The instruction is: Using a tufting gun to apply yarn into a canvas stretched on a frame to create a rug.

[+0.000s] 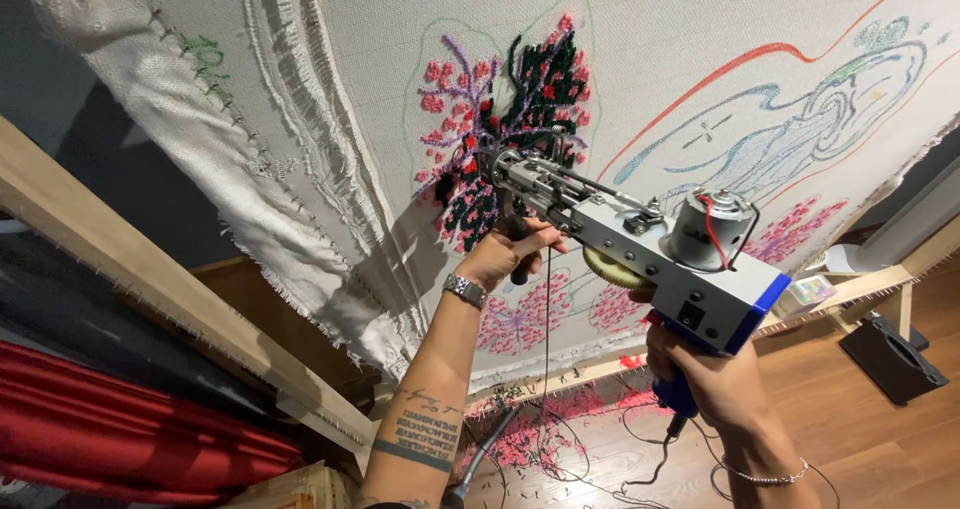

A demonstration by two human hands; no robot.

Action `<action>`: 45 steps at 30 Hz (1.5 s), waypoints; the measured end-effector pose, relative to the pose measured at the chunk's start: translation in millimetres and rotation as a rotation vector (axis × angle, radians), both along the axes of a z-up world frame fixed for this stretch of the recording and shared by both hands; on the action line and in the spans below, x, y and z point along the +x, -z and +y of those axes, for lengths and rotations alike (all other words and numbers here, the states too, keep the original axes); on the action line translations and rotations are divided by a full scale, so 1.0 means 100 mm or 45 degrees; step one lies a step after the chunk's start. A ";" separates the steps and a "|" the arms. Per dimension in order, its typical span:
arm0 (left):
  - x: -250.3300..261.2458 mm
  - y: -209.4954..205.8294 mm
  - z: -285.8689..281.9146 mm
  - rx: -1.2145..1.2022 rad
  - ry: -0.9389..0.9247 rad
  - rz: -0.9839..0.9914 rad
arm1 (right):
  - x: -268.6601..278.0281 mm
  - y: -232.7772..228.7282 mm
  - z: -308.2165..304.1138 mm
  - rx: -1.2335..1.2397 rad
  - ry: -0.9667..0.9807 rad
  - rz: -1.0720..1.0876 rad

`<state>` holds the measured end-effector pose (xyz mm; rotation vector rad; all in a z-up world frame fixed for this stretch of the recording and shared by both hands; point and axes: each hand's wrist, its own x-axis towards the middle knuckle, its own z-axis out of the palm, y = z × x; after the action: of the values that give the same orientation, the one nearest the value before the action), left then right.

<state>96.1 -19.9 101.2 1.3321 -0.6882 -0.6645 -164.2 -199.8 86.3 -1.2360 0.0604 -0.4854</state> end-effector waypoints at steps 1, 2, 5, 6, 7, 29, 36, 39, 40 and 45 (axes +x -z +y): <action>0.03 0.04 0.00 -0.001 0.000 0.002 | 0.01 0.02 0.00 -0.001 0.000 0.002; 0.06 0.08 -0.01 0.026 0.020 -0.058 | 0.03 0.04 0.01 -0.015 0.013 0.014; 0.11 0.14 -0.01 0.054 0.037 -0.150 | 0.05 -0.07 0.07 -0.037 -0.010 0.018; 0.12 0.15 -0.01 0.057 0.035 -0.184 | 0.06 -0.13 0.10 -0.046 -0.046 0.008; 0.11 0.12 0.00 0.057 0.034 -0.183 | 0.06 -0.13 0.10 -0.046 -0.047 0.008; 0.42 0.13 -0.02 0.222 -0.152 -0.160 | 0.38 -0.44 0.32 -0.153 0.012 0.210; 1.12 0.73 -0.07 -0.047 -0.223 0.030 | 0.63 -0.39 0.48 -0.667 0.214 -0.028; 1.22 0.80 -0.01 0.118 -0.386 0.137 | 0.69 -0.42 0.50 -0.883 0.226 -0.200; 1.32 0.89 0.00 0.116 -0.389 0.135 | 0.72 -0.33 0.51 -0.884 0.224 -0.203; 1.21 0.77 0.08 -0.192 -0.404 -0.166 | 0.84 0.11 0.52 -0.362 0.165 0.309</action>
<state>217.2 -12.3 24.7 1.3154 -0.6010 -0.2673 -80.4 -147.3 75.7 -1.5735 0.2871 -0.4646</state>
